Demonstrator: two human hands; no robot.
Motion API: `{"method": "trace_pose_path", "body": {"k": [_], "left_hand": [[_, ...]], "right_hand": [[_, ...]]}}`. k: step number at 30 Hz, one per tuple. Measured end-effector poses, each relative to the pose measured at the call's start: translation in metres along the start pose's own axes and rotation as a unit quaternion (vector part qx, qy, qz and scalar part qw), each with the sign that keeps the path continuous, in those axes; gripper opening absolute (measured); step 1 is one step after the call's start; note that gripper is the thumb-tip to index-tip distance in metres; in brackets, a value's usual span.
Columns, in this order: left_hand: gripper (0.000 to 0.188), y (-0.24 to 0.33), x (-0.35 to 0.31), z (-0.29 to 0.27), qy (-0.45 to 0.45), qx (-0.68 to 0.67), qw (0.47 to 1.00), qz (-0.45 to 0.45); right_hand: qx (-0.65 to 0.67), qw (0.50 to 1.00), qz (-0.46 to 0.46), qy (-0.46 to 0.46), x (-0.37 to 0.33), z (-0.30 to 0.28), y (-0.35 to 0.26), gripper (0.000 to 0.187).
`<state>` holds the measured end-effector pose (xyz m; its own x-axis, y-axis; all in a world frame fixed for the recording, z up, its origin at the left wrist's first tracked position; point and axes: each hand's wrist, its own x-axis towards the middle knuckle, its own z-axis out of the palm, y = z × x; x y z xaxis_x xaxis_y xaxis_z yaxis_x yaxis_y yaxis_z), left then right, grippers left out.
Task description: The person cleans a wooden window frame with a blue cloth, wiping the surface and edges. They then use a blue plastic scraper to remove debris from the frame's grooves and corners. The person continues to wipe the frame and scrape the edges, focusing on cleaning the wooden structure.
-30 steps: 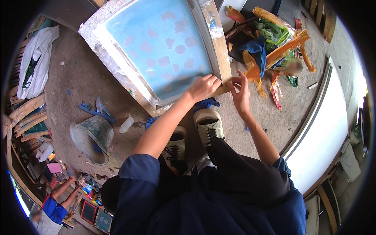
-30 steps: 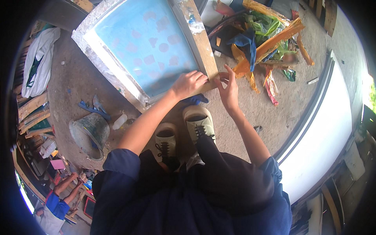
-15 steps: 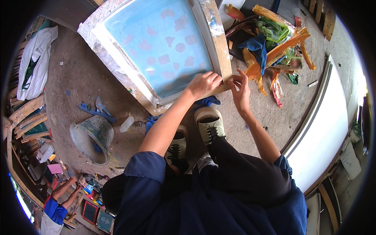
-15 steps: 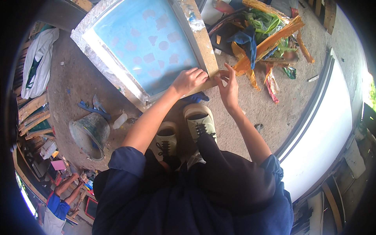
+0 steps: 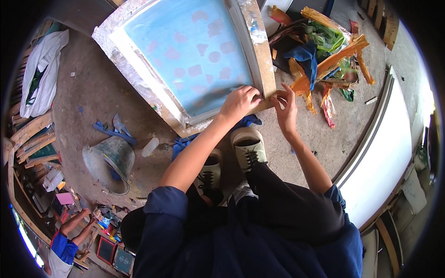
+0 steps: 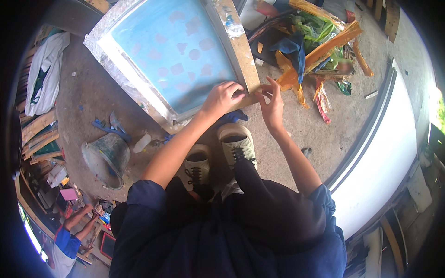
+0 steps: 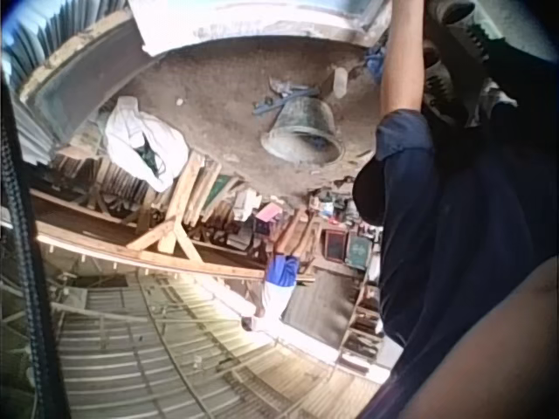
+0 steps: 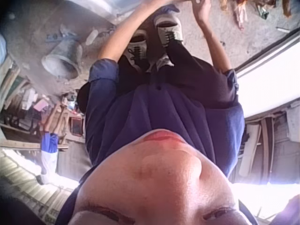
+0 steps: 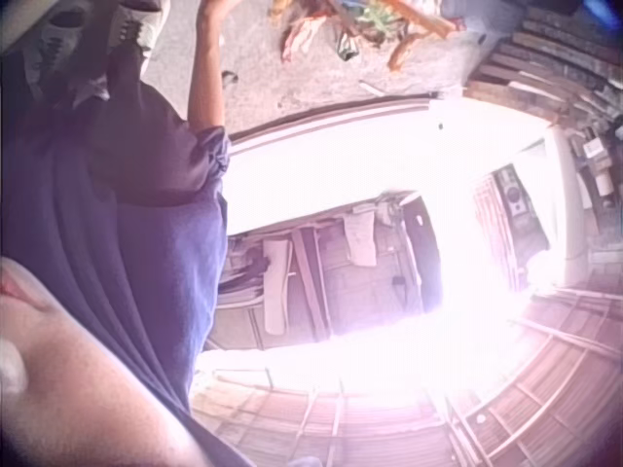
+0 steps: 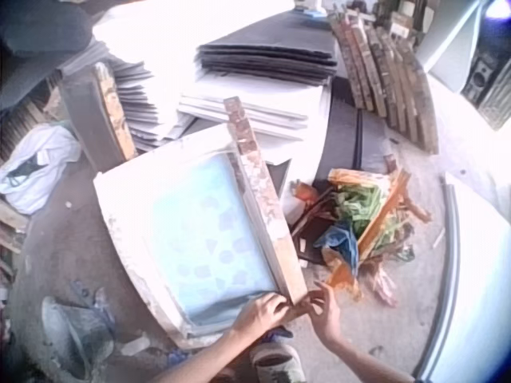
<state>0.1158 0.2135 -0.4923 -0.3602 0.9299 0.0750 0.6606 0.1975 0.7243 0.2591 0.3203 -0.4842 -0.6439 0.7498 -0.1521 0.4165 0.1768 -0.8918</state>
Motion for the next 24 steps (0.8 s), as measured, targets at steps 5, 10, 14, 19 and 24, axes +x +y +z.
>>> {"method": "trace_pose_path", "body": {"k": [5, 10, 14, 19, 24], "left_hand": [[0.020, 0.013, 0.009, 0.002, -0.032, 0.037, 0.996, -0.075], [0.015, 0.017, 0.009, 0.004, 0.018, 0.049, 0.997, -0.055], [0.013, 0.024, 0.010, 0.008, 0.017, 0.096, 0.992, -0.074], [0.015, 0.035, 0.012, 0.008, 0.031, 0.083, 0.989, -0.114], [0.016, 0.032, 0.014, 0.005, 0.073, 0.040, 0.991, -0.108]], "right_hand": [[0.001, 1.000, 0.005, 0.001, 0.000, -0.001, -0.001, 0.052], [0.003, 1.000, 0.006, 0.004, 0.000, -0.001, -0.002, 0.052], [0.008, 1.000, 0.010, 0.010, 0.000, 0.000, -0.001, 0.051], [0.014, 1.000, 0.016, 0.020, -0.001, 0.002, -0.001, 0.050], [0.001, 1.000, 0.007, 0.030, -0.002, 0.005, 0.000, 0.049]]}}
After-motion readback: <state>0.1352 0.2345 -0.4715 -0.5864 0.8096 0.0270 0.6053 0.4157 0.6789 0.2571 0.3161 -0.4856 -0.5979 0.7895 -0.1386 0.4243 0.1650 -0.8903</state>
